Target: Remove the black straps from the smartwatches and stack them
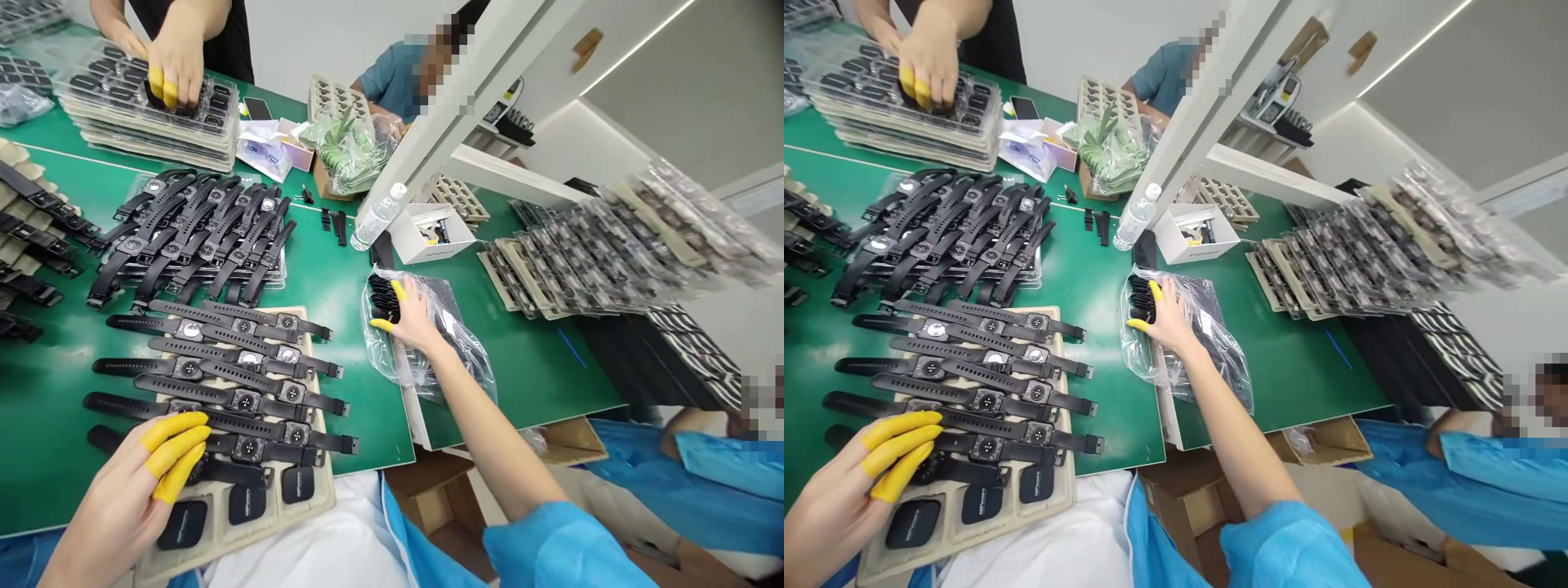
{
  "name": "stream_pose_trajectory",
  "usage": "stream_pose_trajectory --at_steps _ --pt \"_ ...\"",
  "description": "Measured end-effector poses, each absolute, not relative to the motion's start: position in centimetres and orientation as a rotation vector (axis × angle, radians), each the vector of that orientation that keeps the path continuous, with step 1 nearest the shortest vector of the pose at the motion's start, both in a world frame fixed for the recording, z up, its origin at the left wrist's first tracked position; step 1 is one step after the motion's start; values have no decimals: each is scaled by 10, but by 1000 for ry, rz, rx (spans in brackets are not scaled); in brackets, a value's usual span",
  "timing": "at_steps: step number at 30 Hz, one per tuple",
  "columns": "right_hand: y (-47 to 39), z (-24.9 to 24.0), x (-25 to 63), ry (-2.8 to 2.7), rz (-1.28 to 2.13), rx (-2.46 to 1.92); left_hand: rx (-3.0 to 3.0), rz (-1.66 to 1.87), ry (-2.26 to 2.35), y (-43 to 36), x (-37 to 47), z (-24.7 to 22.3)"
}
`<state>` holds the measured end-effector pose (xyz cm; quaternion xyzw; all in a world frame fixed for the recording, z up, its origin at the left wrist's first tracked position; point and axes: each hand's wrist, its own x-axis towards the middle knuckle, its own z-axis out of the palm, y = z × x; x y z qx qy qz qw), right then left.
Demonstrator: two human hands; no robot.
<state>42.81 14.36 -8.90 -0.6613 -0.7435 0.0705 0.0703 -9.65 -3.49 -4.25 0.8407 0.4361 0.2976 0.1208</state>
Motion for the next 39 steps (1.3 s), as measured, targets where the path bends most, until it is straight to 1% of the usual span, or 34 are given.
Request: stream_pose_trajectory --at_steps 3,7,15,22,29,34,39 --pt "148 -79 443 -2518 241 -1780 2468 849 1282 -37 -105 -50" --pt "147 -81 455 -2612 272 -1582 2454 849 1294 -37 -108 -54" --pt "166 -81 456 -2550 286 -1673 2443 870 1267 -31 -99 -46" --pt "198 -67 455 -2741 340 -1578 2484 829 1268 -30 -100 -41" --pt "219 -47 460 -2946 297 -1427 2506 759 1290 -30 -100 -40" --pt "228 -47 460 -3060 192 -1484 2513 775 1272 -27 -94 -37" --pt "229 -53 461 -3065 214 -1462 2494 813 1229 -23 -87 -29"
